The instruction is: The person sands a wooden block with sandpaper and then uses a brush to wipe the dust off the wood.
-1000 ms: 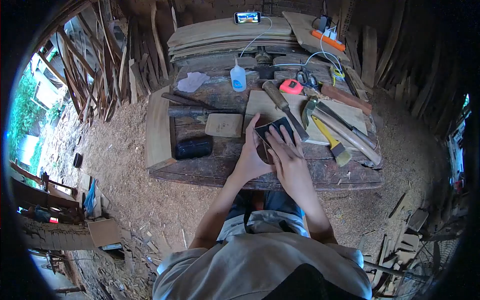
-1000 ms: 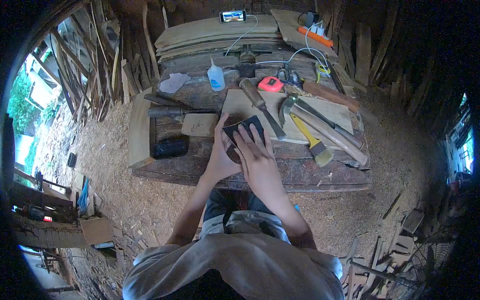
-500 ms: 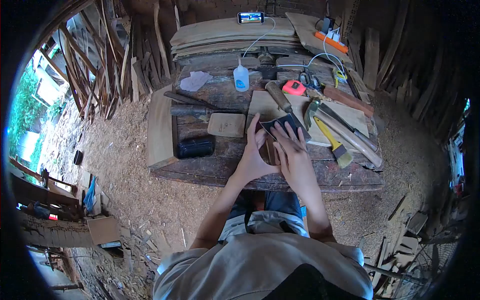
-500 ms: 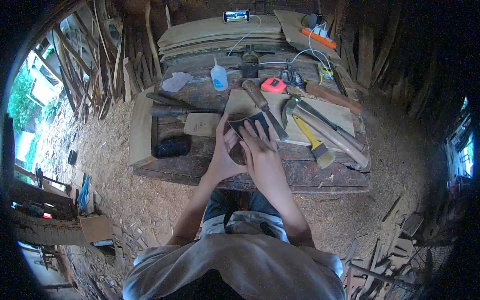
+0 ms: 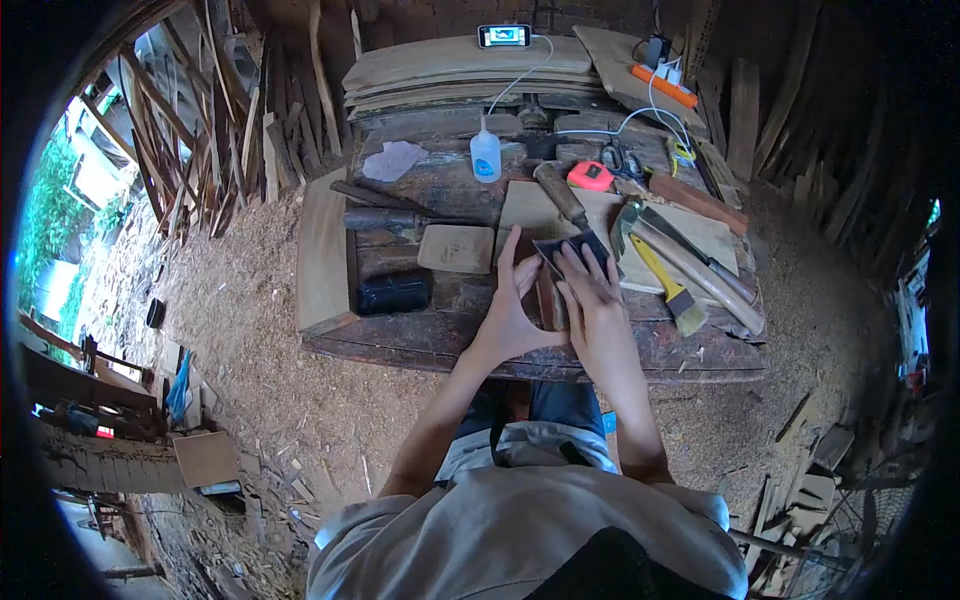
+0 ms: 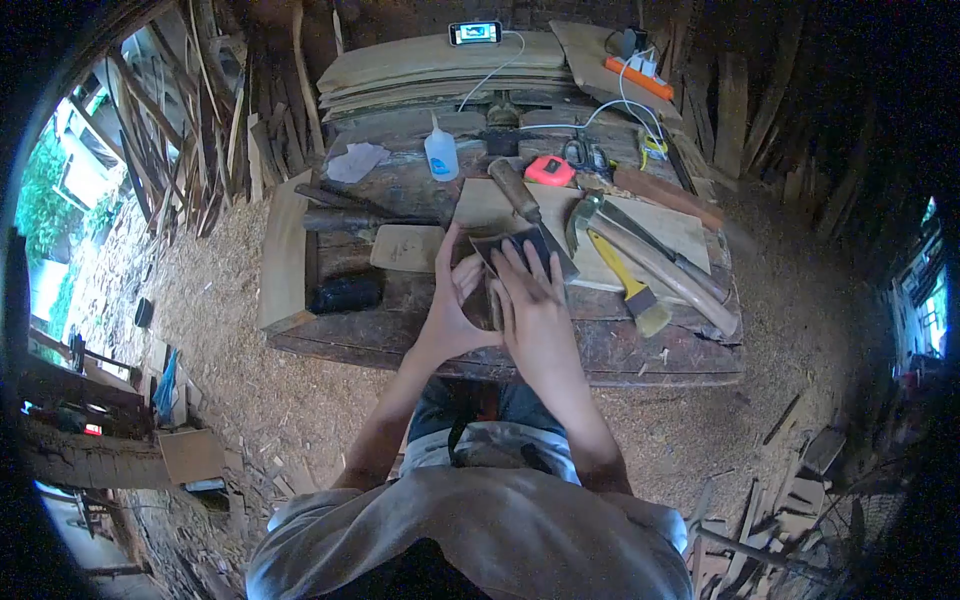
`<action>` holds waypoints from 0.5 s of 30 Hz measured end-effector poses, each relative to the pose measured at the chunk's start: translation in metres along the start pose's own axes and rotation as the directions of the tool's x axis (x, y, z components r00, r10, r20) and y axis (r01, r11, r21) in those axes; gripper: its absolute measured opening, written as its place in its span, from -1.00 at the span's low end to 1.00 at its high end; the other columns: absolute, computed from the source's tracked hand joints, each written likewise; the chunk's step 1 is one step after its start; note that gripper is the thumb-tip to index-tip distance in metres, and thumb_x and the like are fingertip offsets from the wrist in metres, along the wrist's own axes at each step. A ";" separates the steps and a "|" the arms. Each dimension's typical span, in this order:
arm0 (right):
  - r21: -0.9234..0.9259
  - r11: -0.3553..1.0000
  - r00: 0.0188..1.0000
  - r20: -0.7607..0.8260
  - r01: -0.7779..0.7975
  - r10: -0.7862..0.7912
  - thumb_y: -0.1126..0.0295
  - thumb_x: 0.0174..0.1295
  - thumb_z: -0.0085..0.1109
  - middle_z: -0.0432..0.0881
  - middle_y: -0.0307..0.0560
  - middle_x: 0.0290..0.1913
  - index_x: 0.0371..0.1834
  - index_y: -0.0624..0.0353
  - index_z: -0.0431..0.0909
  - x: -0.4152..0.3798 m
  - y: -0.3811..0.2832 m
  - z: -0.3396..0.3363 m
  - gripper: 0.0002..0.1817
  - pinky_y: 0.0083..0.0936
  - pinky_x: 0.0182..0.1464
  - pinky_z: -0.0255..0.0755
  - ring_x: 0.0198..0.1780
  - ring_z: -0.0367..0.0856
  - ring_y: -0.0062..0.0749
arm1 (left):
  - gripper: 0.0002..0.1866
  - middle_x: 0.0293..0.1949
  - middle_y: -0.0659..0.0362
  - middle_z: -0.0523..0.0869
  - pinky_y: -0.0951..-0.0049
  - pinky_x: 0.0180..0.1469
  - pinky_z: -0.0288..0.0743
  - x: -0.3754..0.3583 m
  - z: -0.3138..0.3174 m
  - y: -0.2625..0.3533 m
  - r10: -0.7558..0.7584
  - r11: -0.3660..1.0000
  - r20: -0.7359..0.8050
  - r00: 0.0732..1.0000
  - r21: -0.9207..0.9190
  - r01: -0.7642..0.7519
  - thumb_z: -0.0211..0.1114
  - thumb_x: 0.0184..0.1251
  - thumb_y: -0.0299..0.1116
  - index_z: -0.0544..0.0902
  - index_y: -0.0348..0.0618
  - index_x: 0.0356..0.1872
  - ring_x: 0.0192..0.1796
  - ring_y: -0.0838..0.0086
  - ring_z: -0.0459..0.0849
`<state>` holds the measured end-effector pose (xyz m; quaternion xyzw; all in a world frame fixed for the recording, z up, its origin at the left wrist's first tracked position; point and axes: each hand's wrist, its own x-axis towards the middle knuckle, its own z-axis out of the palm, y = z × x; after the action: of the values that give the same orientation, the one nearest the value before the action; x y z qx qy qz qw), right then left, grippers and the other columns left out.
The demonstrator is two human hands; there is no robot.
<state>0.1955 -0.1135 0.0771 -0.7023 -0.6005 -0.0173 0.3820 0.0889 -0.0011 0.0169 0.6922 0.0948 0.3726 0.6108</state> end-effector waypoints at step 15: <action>-0.027 0.999 1.000 0.020 0.024 -0.023 0.51 0.42 0.03 0.50 0.17 0.34 0.30 0.28 0.47 -0.005 -0.004 -0.003 -0.61 0.03 0.53 0.02 0.45 0.32 0.15 | 0.47 0.37 -0.19 0.34 0.15 0.52 0.15 -0.001 0.001 -0.002 0.035 0.999 -0.023 0.999 0.011 -0.035 0.70 -0.28 -0.46 -0.30 -0.06 0.59 0.45 0.11 0.36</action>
<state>0.1916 -0.1194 0.0791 -0.7005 -0.6121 -0.0233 0.3662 0.0895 -0.0024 0.0148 0.6926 0.0916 0.3906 0.5994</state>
